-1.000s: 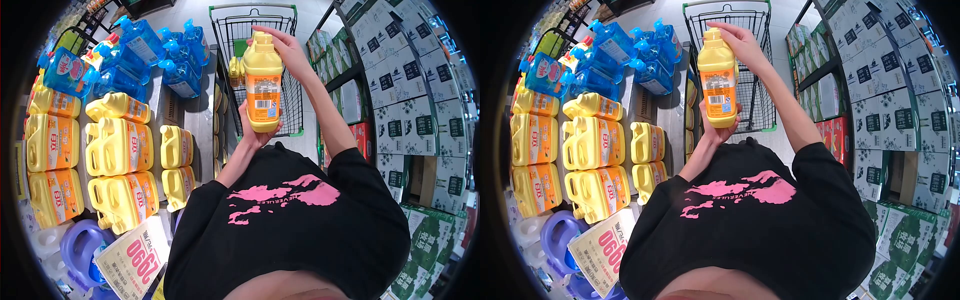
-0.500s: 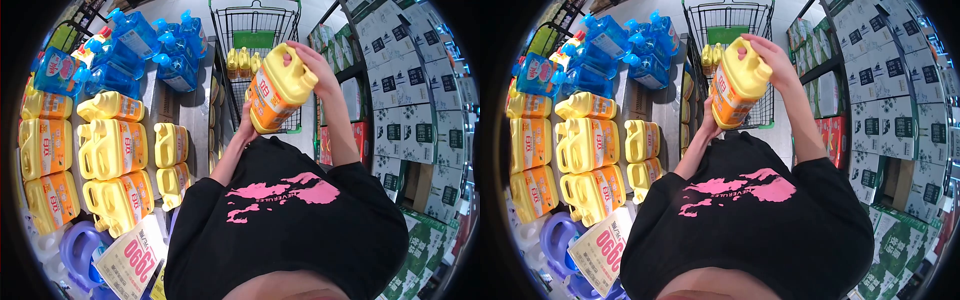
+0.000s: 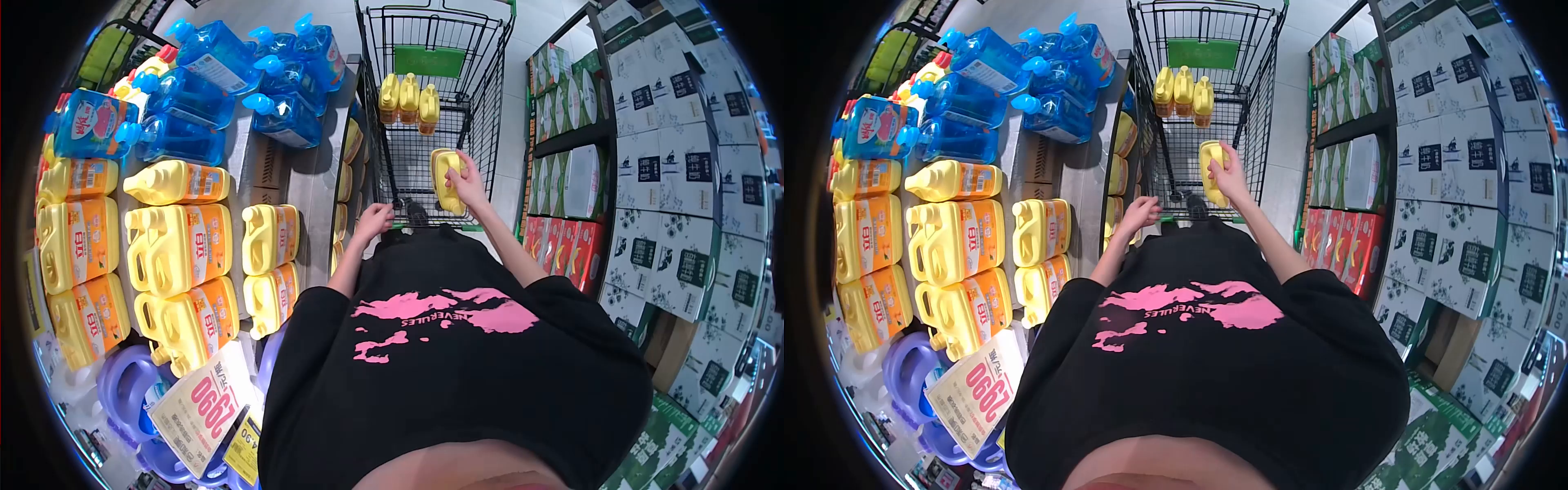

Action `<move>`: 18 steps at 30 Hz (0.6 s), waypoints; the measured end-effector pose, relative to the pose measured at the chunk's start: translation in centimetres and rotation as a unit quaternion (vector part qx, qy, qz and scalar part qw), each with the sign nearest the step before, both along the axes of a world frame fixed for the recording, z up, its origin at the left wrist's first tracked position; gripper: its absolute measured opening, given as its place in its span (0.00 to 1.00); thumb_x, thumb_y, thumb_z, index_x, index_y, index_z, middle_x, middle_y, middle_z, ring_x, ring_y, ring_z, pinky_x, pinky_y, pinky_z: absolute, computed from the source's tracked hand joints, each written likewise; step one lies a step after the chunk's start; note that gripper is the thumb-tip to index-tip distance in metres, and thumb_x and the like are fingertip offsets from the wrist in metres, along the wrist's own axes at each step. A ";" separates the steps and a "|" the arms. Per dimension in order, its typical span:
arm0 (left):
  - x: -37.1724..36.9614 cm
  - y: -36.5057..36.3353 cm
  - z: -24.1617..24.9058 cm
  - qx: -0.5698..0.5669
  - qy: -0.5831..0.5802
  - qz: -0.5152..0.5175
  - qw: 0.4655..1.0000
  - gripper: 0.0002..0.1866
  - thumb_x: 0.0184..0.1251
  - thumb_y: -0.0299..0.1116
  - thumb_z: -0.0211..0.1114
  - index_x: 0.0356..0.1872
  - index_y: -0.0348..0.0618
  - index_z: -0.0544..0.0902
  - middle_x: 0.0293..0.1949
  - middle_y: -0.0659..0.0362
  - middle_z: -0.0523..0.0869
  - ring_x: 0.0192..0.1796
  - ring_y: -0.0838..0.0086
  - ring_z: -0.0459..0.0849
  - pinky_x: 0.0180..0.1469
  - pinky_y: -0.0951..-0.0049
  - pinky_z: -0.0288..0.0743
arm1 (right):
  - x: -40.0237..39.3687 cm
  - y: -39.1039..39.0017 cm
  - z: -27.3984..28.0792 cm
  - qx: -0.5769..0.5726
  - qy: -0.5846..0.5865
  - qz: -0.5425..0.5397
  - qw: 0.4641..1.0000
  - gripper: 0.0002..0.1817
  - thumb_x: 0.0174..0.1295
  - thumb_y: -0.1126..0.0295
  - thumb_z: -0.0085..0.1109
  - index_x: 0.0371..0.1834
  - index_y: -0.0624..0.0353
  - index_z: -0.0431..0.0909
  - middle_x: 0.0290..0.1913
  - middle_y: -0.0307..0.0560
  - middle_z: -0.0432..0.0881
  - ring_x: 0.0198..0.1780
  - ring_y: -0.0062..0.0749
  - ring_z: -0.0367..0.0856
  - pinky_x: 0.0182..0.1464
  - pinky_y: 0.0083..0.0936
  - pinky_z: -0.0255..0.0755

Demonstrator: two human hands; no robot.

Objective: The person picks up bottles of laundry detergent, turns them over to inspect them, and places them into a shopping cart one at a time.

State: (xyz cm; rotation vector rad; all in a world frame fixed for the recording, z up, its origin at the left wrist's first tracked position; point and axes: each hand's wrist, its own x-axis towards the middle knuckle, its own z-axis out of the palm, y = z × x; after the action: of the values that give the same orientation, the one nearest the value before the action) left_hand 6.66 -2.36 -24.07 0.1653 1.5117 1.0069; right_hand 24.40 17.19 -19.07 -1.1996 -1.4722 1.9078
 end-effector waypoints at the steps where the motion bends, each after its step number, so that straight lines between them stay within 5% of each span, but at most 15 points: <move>1: 0.0 -0.9 -0.5 -0.020 0.032 0.012 0.999 0.20 0.67 0.47 0.61 0.46 0.40 0.74 0.30 0.64 0.81 0.25 0.84 0.78 0.27 0.84 0.72 | 0.2 0.6 -1.6 -0.002 -0.003 0.006 1.000 0.31 0.66 0.74 0.54 0.71 0.53 0.55 0.34 0.43 0.79 0.29 0.21 0.76 0.34 0.19 0.72; 8: -0.9 -13.6 -10.9 -0.139 -0.035 0.060 0.988 0.19 0.67 0.45 0.57 0.43 0.37 0.78 0.30 0.60 0.82 0.26 0.79 0.81 0.25 0.79 0.73 | 0.9 4.2 -12.6 -0.075 -0.063 -0.052 0.994 0.25 0.68 0.71 0.51 0.67 0.55 0.55 0.32 0.44 0.75 0.27 0.22 0.73 0.31 0.20 0.71; 10: 0.0 -15.9 -9.8 -0.156 -0.036 0.075 0.984 0.18 0.66 0.44 0.56 0.41 0.37 0.79 0.29 0.61 0.82 0.25 0.78 0.80 0.24 0.78 0.72 | 0.9 4.7 -14.9 -0.099 -0.079 -0.060 0.990 0.26 0.68 0.72 0.50 0.67 0.55 0.55 0.32 0.45 0.75 0.28 0.23 0.73 0.30 0.20 0.71; 12: 1.1 -17.4 -8.3 -0.260 0.096 0.021 0.961 0.17 0.63 0.43 0.56 0.34 0.38 0.80 0.24 0.62 0.80 0.23 0.79 0.77 0.22 0.77 0.70 | 0.9 4.9 -17.1 -0.123 -0.079 -0.086 0.986 0.26 0.68 0.72 0.50 0.67 0.55 0.54 0.31 0.47 0.75 0.27 0.25 0.73 0.28 0.22 0.72; 18: 3.7 -18.0 -6.7 -0.273 0.048 0.098 0.956 0.16 0.64 0.44 0.57 0.31 0.40 0.79 0.26 0.61 0.82 0.24 0.80 0.76 0.27 0.77 0.70 | 0.3 7.5 -22.1 -0.127 -0.142 -0.088 0.978 0.25 0.69 0.70 0.50 0.67 0.56 0.54 0.30 0.46 0.75 0.25 0.25 0.73 0.27 0.23 0.71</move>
State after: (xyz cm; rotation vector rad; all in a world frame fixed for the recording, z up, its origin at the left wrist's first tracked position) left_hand 10.34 -20.34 -30.81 -0.3398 1.8667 0.7033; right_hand 24.74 24.64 -41.18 -1.7200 -1.2279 1.9041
